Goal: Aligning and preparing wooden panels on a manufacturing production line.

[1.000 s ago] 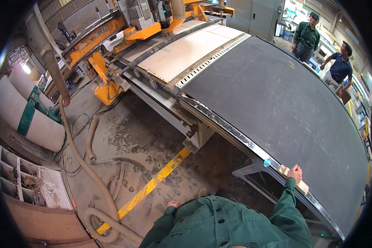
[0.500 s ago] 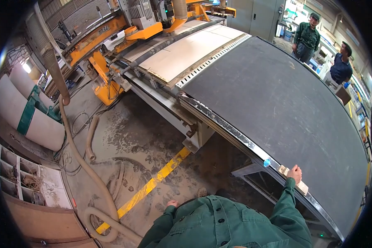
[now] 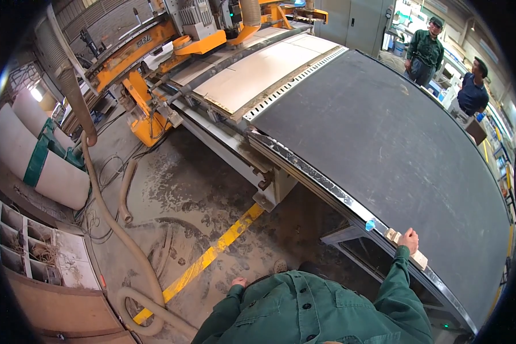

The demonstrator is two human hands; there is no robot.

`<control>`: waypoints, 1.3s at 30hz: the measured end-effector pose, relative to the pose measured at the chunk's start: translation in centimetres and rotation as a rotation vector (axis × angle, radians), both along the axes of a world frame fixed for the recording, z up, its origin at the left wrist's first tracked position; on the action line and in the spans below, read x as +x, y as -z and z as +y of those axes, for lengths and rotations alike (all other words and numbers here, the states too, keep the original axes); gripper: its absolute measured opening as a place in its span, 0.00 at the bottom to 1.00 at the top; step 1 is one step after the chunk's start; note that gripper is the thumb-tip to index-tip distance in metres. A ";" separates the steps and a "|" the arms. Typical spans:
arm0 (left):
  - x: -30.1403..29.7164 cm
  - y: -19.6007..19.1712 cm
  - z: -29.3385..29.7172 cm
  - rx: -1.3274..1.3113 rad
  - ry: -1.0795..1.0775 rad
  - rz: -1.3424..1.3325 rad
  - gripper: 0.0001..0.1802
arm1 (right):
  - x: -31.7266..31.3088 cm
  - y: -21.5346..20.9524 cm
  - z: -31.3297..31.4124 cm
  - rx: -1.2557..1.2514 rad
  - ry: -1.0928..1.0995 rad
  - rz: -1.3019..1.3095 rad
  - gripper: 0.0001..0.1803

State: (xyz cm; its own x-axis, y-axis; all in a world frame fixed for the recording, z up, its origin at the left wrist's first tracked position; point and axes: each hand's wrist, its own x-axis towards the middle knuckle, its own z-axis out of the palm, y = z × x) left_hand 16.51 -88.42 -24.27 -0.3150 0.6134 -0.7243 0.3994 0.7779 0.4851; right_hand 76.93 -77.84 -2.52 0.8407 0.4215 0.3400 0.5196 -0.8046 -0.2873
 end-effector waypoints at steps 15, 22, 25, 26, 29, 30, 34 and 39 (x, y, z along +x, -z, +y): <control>0.1 -0.6 0.2 0.019 -0.049 -0.020 0.14 | 0.3 0.3 -0.2 0.001 0.005 0.000 0.19; 0.8 -2.6 0.6 -0.007 0.012 -0.007 0.19 | 0.5 0.3 -0.4 -0.009 0.003 -0.031 0.18; 1.1 -2.8 0.5 0.042 -0.055 -0.032 0.13 | 0.2 -0.1 -0.4 -0.005 0.005 -0.022 0.18; 1.0 -2.8 0.5 0.042 -0.055 -0.032 0.13 | 0.3 -0.1 -0.4 -0.005 0.005 -0.022 0.18; 0.6 -2.3 0.3 0.050 -0.026 -0.012 0.13 | 0.2 -0.1 -0.3 -0.024 -0.006 -0.013 0.18; 0.4 -2.1 0.2 0.060 -0.011 -0.001 0.13 | 0.1 -0.2 -0.2 -0.018 -0.002 0.001 0.18; 0.9 -2.2 0.4 0.037 -0.036 -0.036 0.13 | 0.1 -0.2 -0.4 -0.012 -0.002 -0.005 0.18; 0.9 -2.0 0.5 0.012 -0.054 -0.049 0.14 | 0.1 -0.2 -0.4 0.017 0.003 0.016 0.18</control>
